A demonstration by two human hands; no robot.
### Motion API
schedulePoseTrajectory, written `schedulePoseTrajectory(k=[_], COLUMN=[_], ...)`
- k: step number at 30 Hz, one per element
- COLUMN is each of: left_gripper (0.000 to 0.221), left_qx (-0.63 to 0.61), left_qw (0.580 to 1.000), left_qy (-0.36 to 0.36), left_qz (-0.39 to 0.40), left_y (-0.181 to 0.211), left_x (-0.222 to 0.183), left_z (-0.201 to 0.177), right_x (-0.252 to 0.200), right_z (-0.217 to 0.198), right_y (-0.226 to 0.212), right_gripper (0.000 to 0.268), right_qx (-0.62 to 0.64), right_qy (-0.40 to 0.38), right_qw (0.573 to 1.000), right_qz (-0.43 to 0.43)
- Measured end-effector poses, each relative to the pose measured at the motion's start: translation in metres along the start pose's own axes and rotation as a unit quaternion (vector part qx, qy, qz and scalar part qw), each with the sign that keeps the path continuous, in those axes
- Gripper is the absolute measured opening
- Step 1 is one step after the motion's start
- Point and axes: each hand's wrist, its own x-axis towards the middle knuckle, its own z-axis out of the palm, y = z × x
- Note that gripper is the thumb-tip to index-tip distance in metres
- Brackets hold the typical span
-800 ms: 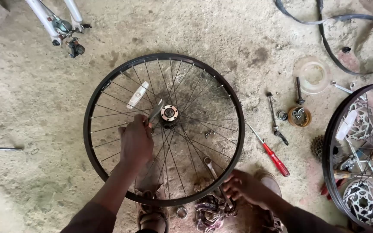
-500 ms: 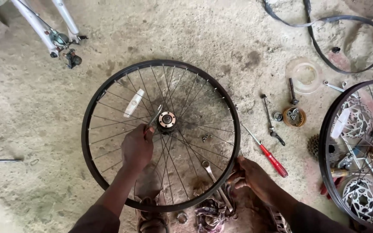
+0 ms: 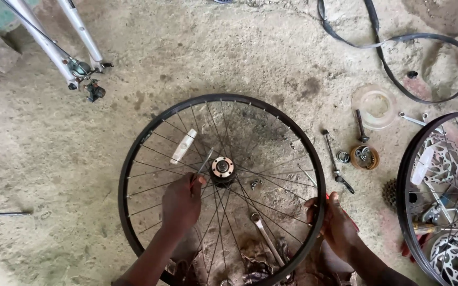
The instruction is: Tightening the hub nuts on a bicycle wheel using wrenches to ensure the axle is secure.
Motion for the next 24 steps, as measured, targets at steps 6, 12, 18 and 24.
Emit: schedulePoseTrajectory(k=[6, 12, 18, 24], left_gripper=[0.022, 0.028, 0.035, 0.038], left_qx=[-0.016, 0.068, 0.156, 0.235], left_qw=[0.999, 0.996, 0.969, 0.958], left_qy=[-0.016, -0.046, 0.105, 0.042], left_qz=[0.026, 0.025, 0.161, 0.158], left_y=[-0.014, -0.017, -0.026, -0.018], left_x=[-0.001, 0.002, -0.013, -0.025], left_z=[0.024, 0.023, -0.004, -0.027], right_x=[0.007, 0.013, 0.002, 0.012], right_z=[0.005, 0.000, 0.011, -0.013], right_y=[0.000, 0.002, -0.022, -0.010], right_gripper=[0.062, 0.061, 0.065, 0.056], right_qx=[-0.106, -0.156, -0.217, -0.220], right_qy=[0.105, 0.101, 0.138, 0.116], right_qw=[0.989, 0.982, 0.966, 0.968], right_qz=[0.023, 0.033, 0.031, -0.020])
